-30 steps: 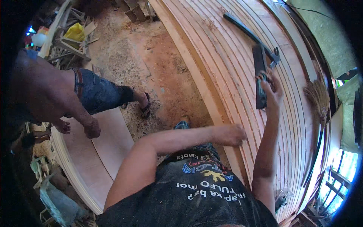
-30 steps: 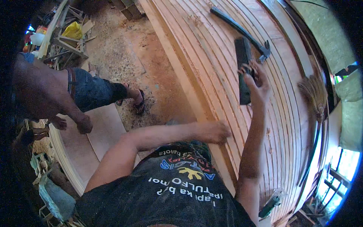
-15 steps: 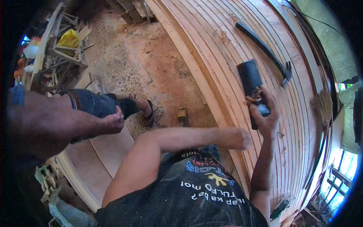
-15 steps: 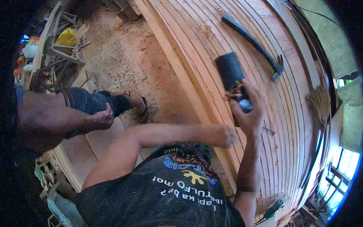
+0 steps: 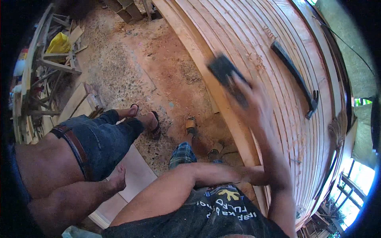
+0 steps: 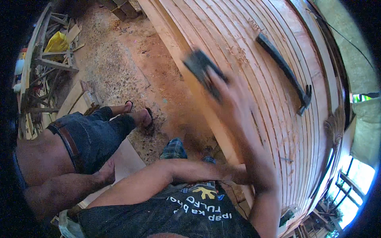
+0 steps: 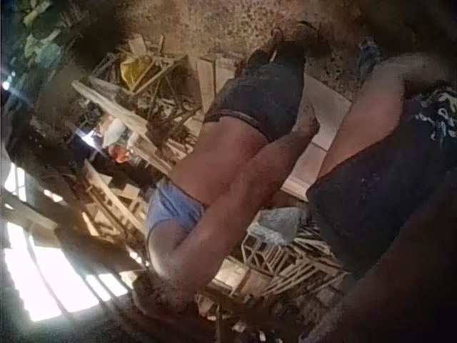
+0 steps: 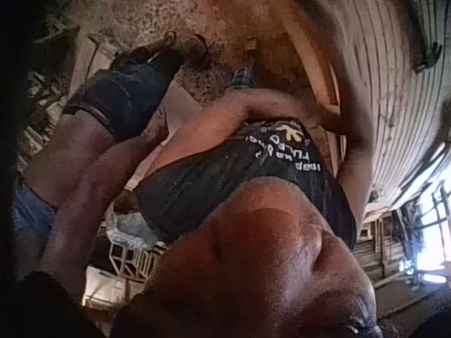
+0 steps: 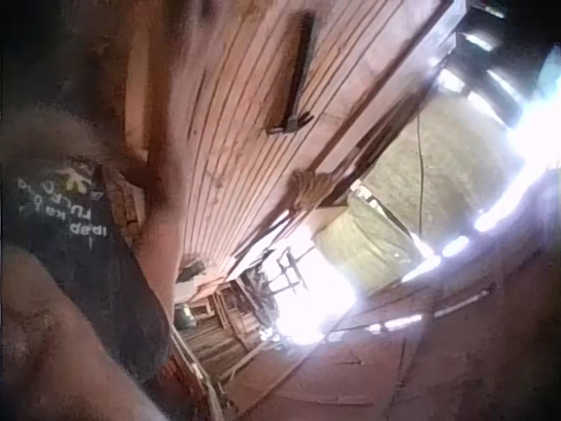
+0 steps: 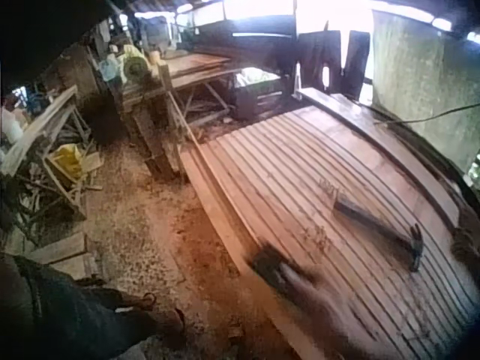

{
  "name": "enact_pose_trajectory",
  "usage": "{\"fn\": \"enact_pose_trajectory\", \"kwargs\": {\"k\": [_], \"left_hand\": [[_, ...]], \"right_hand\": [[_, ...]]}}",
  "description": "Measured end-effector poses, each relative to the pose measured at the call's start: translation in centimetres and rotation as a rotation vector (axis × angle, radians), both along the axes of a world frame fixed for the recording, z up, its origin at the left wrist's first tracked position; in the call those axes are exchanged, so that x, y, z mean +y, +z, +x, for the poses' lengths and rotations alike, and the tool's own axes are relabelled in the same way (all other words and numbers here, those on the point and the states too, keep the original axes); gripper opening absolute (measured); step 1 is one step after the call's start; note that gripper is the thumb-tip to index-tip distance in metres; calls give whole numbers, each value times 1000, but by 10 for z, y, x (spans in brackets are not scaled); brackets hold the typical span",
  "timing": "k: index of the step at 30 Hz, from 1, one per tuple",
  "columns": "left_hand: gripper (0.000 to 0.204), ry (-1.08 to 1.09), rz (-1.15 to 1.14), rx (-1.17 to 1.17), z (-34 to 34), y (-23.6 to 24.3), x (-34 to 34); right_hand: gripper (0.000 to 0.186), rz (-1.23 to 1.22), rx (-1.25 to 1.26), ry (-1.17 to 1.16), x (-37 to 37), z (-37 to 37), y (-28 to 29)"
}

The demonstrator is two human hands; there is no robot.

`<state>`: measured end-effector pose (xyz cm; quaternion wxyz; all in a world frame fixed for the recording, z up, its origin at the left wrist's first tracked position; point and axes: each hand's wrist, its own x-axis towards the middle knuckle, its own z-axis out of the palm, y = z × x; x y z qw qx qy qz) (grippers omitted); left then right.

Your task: The person builds a boat by planing a wooden surface, positioning wooden strips, and hammering nails into the strips to secure them to the hull.

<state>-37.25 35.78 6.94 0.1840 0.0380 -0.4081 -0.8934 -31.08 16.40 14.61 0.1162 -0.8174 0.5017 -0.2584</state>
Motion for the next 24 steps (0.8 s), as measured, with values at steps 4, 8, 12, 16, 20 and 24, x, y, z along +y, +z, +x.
{"fn": "enact_pose_trajectory", "kwargs": {"k": [4, 8, 12, 16, 20, 24], "left_hand": [[18, -82, 42, 70, -16, 11, -5], [17, -88, 98, 79, -9, 4, -5], [17, -85, 128, 76, -6, 0, 2], [16, -71, 91, 52, 3, -5, 3], [16, -36, -262, 48, -5, 9, -4], [16, -7, -1125, -54, 2, 27, -29]], "right_hand": [[52, 28, 76, -122, -137, 69, 12], [54, 58, 154, -83, -108, 64, 4], [56, 121, 98, -45, 24, -15, 15], [58, 142, 10, -138, 87, -47, 5], [47, -54, 84, -72, -36, 16, 12], [43, -115, 51, -96, -128, 43, 34]]}}
